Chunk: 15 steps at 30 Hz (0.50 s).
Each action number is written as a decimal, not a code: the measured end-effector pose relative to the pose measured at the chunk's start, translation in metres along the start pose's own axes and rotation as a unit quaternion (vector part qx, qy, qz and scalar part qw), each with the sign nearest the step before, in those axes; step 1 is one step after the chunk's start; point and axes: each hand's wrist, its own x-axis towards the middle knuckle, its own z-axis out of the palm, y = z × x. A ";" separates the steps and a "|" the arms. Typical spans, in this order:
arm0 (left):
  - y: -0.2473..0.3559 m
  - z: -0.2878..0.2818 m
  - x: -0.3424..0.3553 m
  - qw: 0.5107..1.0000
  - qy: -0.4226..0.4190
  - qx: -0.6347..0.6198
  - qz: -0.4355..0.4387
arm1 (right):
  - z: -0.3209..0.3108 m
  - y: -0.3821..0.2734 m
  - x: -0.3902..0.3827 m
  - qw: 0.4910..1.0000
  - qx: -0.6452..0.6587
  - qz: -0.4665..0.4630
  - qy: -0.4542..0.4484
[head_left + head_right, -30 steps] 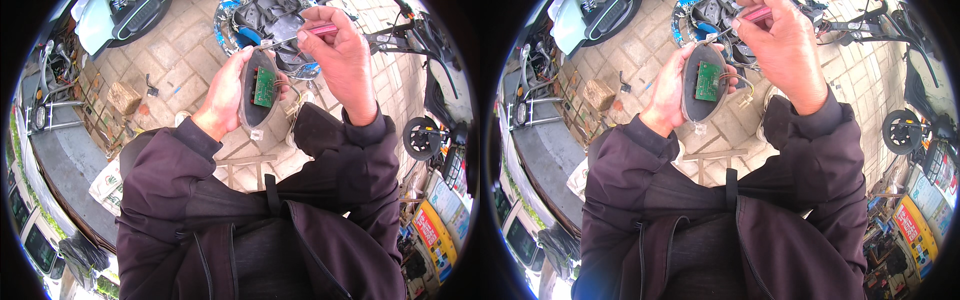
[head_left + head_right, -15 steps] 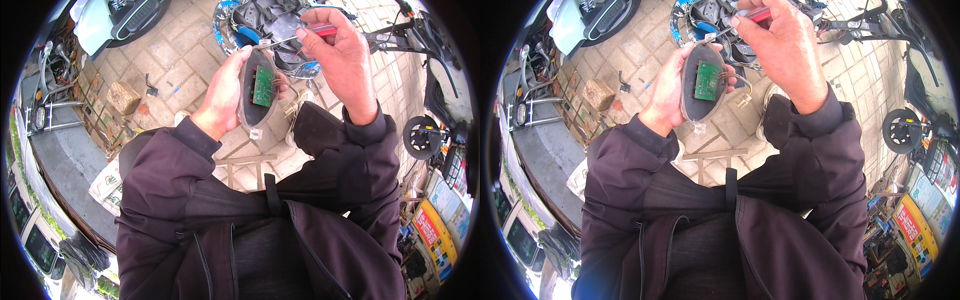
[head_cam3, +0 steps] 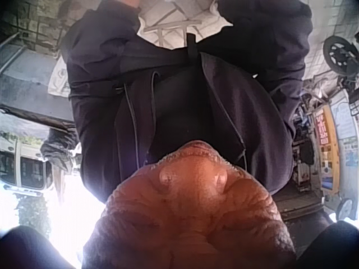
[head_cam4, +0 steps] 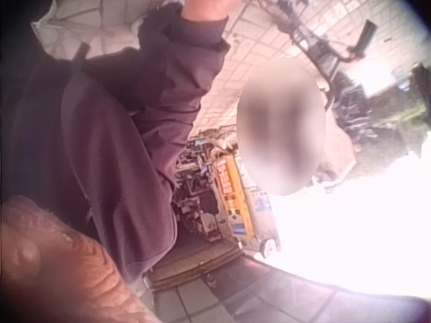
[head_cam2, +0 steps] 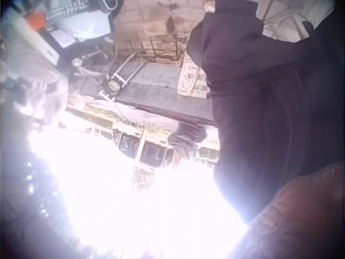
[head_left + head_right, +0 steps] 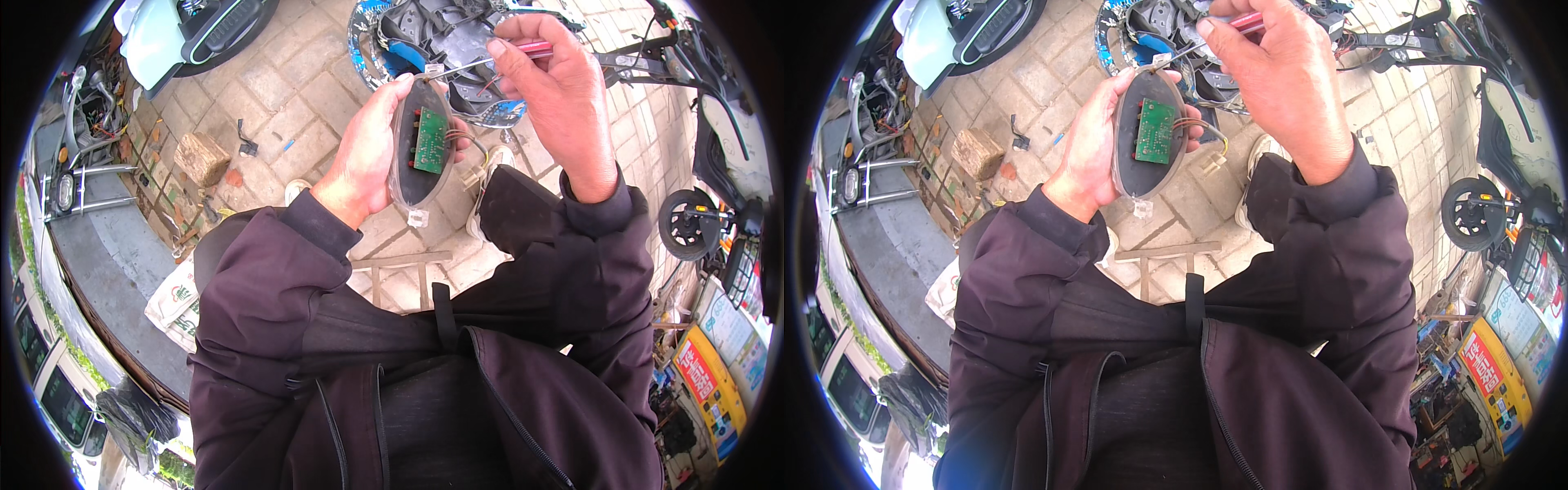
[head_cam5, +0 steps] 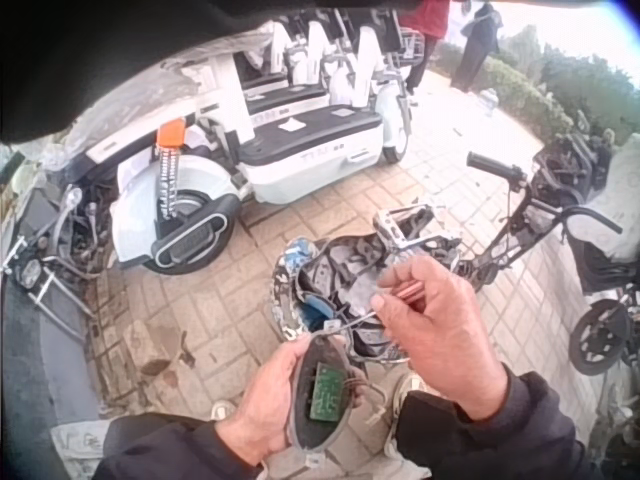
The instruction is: The person uses a screwdriver to adjust wires on a small green circuit board inside a scooter dashboard housing. They then attach a red-rimmed display faceplate to the housing and inspect the assembly. The work is performed outdoors on a tiled surface with scooters nearby.
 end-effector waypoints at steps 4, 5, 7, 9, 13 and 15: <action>0.000 0.003 0.000 1.000 0.000 -0.020 0.001 | 0.001 0.011 0.002 0.992 0.117 -0.044 -0.009; 0.001 0.004 0.000 1.000 0.002 -0.016 0.001 | 0.000 0.013 0.002 0.989 0.143 -0.037 -0.021; 0.001 0.004 -0.001 1.000 0.002 -0.014 0.002 | -0.002 0.015 0.003 0.979 0.196 -0.024 -0.045; 0.001 0.004 0.000 1.000 -0.001 -0.016 0.003 | -0.003 0.014 0.003 0.977 0.204 -0.021 -0.051; 0.000 0.002 0.000 1.000 -0.004 -0.019 0.001 | -0.002 0.008 0.003 0.972 0.229 -0.024 -0.044; 0.001 0.000 0.000 1.000 -0.003 -0.013 -0.001 | -0.004 0.004 0.000 0.991 0.128 0.024 -0.025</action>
